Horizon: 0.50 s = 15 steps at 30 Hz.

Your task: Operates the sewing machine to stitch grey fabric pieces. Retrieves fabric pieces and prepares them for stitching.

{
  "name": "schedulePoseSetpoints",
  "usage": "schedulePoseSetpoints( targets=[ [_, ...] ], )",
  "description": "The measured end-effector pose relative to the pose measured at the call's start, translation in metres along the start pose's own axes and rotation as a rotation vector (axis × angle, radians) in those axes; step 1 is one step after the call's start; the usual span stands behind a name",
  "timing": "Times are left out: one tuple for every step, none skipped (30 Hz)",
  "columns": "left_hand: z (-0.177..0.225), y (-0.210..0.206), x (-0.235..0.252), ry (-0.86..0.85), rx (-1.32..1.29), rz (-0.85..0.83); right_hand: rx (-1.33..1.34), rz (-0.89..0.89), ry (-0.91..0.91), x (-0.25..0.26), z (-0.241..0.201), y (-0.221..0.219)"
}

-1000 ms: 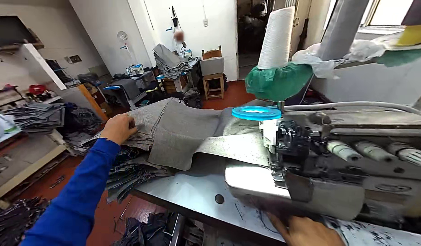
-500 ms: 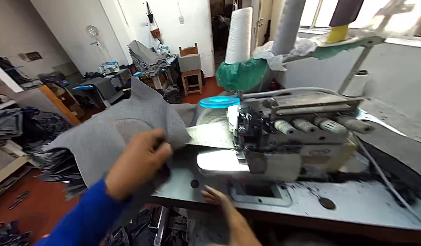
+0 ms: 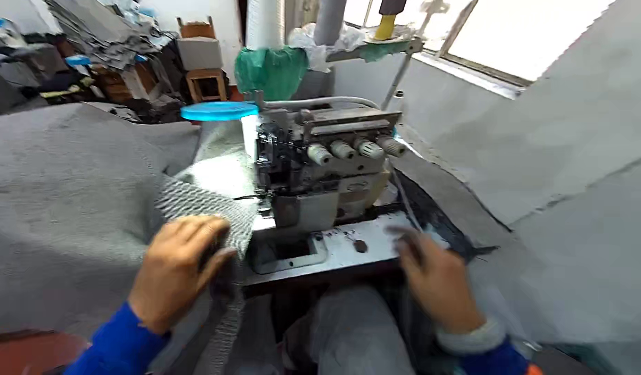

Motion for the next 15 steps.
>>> schedulePoseSetpoints(
  targets=[
    [0.001, -0.001, 0.012, -0.017, -0.012, 0.024, -0.133, -0.057, -0.083, 0.006, 0.035, 0.023],
    [0.002, -0.007, 0.024, -0.027, -0.028, 0.036, -0.216, -0.133, -0.192, 0.010, 0.063, 0.040],
    [0.001, -0.015, 0.033, -0.024, -0.043, 0.034, -0.273, -0.207, -0.293, 0.012, 0.083, 0.051],
    [-0.001, -0.024, 0.039, -0.012, -0.055, 0.024, -0.298, -0.275, -0.371, 0.012, 0.094, 0.056],
    [-0.002, -0.029, 0.044, -0.009, -0.069, 0.018, -0.307, -0.312, -0.408, 0.013, 0.099, 0.057],
    [-0.002, -0.031, 0.046, -0.008, -0.082, 0.005, -0.316, -0.326, -0.411, 0.015, 0.098, 0.056],
    [-0.003, -0.032, 0.047, -0.013, -0.092, -0.007, -0.330, -0.331, -0.394, 0.018, 0.096, 0.055],
    [-0.004, -0.033, 0.046, -0.021, -0.102, -0.015, -0.332, -0.336, -0.369, 0.019, 0.094, 0.053],
    [-0.005, -0.033, 0.045, -0.030, -0.108, -0.015, -0.310, -0.335, -0.344, 0.020, 0.094, 0.053],
    [-0.006, -0.033, 0.044, -0.040, -0.106, -0.010, -0.262, -0.320, -0.316, 0.021, 0.097, 0.055],
    [-0.007, -0.034, 0.044, -0.048, -0.105, -0.012, -0.202, -0.286, -0.274, 0.023, 0.099, 0.060],
    [-0.006, -0.034, 0.043, -0.056, -0.099, -0.019, -0.151, -0.240, -0.226, 0.026, 0.100, 0.066],
    [-0.006, -0.035, 0.043, -0.065, -0.094, -0.030, -0.128, -0.200, -0.185, 0.027, 0.100, 0.074],
    [-0.004, -0.035, 0.043, -0.080, -0.096, -0.039, -0.153, -0.175, -0.165, 0.028, 0.098, 0.081],
    [-0.003, -0.034, 0.043, -0.095, -0.110, -0.047, -0.212, -0.150, -0.169, 0.029, 0.095, 0.089]
  ],
)
Point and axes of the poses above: each hand's wrist, its own x-axis towards the middle knuckle, its own y-axis out of the back of the hand, z = x × y, the point moved 10 cm from there along x, towards the middle knuckle, and after that the axes turned 9 degrees about y, right-handed, at the moved point
